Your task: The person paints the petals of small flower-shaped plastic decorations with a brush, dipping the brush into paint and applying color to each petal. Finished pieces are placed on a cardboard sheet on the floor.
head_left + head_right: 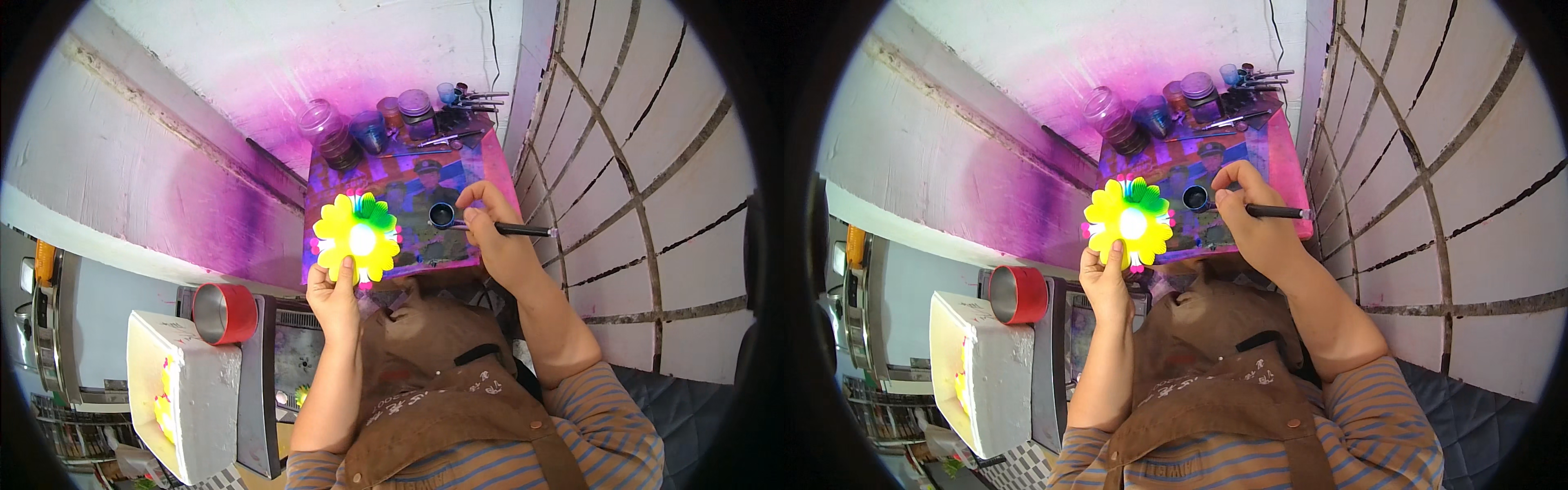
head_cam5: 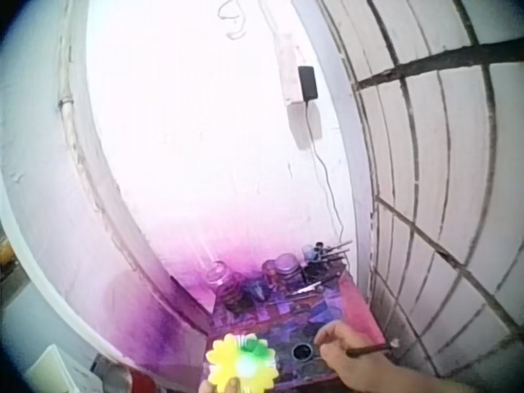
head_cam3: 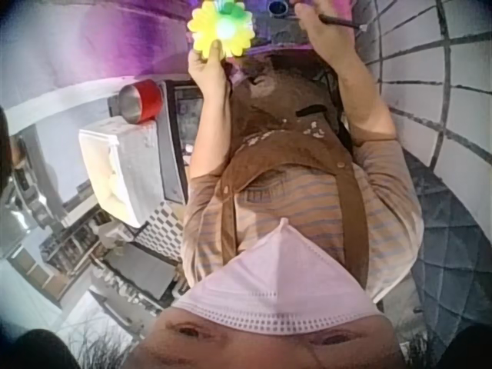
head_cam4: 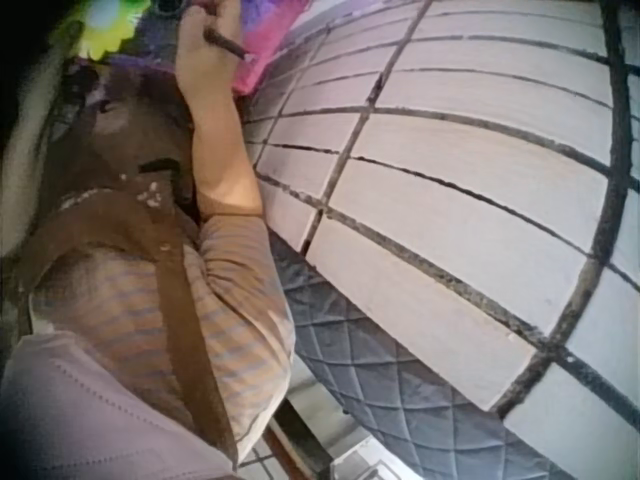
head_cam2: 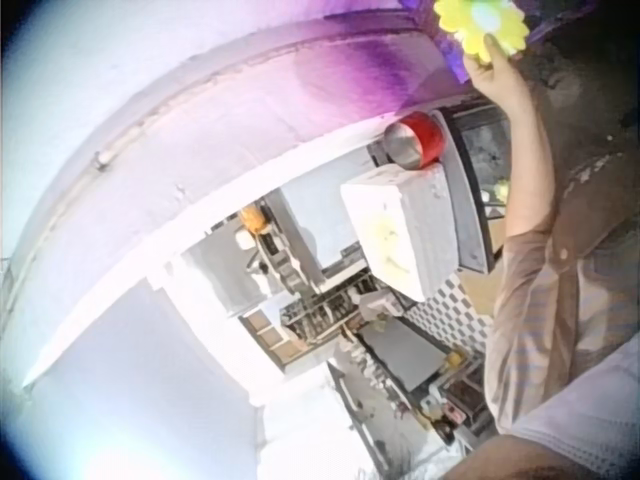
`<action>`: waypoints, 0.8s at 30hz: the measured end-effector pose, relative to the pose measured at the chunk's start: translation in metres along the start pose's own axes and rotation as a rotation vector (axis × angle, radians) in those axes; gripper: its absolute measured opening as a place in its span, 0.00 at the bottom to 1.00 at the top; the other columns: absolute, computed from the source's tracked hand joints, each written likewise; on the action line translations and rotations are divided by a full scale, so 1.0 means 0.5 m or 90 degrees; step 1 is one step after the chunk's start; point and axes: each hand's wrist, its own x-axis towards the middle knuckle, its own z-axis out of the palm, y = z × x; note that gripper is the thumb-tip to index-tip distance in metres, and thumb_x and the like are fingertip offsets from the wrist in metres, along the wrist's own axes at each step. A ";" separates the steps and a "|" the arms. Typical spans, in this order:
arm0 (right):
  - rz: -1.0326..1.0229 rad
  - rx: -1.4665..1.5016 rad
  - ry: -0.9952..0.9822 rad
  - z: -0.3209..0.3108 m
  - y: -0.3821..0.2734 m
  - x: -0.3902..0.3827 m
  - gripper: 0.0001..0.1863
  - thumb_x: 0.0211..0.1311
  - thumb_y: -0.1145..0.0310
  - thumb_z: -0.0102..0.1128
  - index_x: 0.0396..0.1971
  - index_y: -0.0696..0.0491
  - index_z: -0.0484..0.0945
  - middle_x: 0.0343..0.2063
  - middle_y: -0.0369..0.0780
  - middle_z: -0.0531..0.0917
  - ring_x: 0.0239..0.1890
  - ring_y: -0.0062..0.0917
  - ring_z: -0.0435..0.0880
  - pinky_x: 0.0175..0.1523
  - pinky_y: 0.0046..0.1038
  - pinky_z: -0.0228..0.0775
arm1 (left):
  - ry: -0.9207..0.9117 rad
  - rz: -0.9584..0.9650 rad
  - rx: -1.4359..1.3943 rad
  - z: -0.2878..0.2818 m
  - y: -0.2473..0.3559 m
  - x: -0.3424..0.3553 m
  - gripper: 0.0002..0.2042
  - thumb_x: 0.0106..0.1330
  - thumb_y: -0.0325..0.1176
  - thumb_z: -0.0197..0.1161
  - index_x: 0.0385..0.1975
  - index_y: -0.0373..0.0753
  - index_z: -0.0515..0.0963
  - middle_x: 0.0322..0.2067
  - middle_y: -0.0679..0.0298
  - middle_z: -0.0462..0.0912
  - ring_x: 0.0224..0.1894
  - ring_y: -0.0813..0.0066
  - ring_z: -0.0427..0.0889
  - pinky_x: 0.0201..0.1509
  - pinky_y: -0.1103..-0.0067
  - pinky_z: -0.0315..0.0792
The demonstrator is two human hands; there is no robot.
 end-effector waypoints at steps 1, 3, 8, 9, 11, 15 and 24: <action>-0.001 -0.007 0.001 -0.001 0.003 0.001 0.06 0.55 0.69 0.45 0.32 0.54 0.66 0.14 0.28 0.62 0.17 0.09 0.58 0.22 0.18 0.49 | 0.001 -0.006 0.001 -0.003 -0.003 0.001 0.05 0.57 0.24 0.57 0.31 0.35 0.70 0.30 0.64 0.77 0.32 0.83 0.75 0.37 0.86 0.69; 0.006 -0.002 -0.004 0.000 0.002 0.002 0.06 0.55 0.69 0.46 0.32 0.54 0.66 0.14 0.29 0.62 0.18 0.09 0.58 0.22 0.18 0.49 | 0.002 -0.020 0.000 -0.010 -0.010 0.003 0.05 0.57 0.26 0.57 0.32 0.36 0.70 0.31 0.65 0.77 0.32 0.81 0.76 0.38 0.84 0.70; 0.045 0.058 -0.011 0.000 -0.003 0.006 0.08 0.55 0.65 0.49 0.31 0.53 0.66 0.15 0.28 0.63 0.19 0.09 0.58 0.23 0.17 0.49 | 0.061 -0.130 -0.077 -0.004 -0.035 0.010 0.16 0.56 0.20 0.53 0.44 0.40 0.63 0.40 0.61 0.72 0.41 0.73 0.74 0.41 0.78 0.72; 0.033 0.051 -0.007 -0.002 -0.002 0.008 0.09 0.56 0.64 0.49 0.32 0.52 0.66 0.15 0.28 0.62 0.18 0.09 0.58 0.22 0.15 0.49 | 0.071 -0.156 -0.111 0.002 -0.038 0.012 0.19 0.55 0.19 0.52 0.47 0.41 0.61 0.41 0.60 0.71 0.43 0.71 0.74 0.41 0.77 0.72; 0.009 0.037 0.000 -0.008 0.001 0.010 0.10 0.57 0.62 0.50 0.32 0.52 0.65 0.14 0.26 0.61 0.17 0.08 0.57 0.21 0.13 0.47 | 0.054 -0.252 -0.120 -0.010 -0.062 0.024 0.23 0.54 0.20 0.53 0.50 0.43 0.58 0.45 0.59 0.68 0.46 0.67 0.71 0.42 0.76 0.72; 0.028 0.029 -0.012 -0.018 0.015 0.008 0.12 0.56 0.59 0.53 0.32 0.52 0.66 0.15 0.27 0.64 0.19 0.09 0.59 0.23 0.14 0.49 | 0.038 -0.417 -0.149 -0.047 -0.085 0.059 0.15 0.57 0.31 0.54 0.45 0.42 0.65 0.42 0.61 0.71 0.44 0.69 0.73 0.41 0.75 0.71; 0.063 -0.056 -0.026 -0.007 0.016 -0.004 0.12 0.55 0.62 0.53 0.32 0.55 0.67 0.21 0.33 0.71 0.25 0.13 0.68 0.29 0.18 0.59 | -0.117 -0.444 0.081 -0.053 -0.046 0.066 0.08 0.56 0.28 0.56 0.36 0.40 0.73 0.29 0.68 0.77 0.25 0.83 0.75 0.27 0.86 0.72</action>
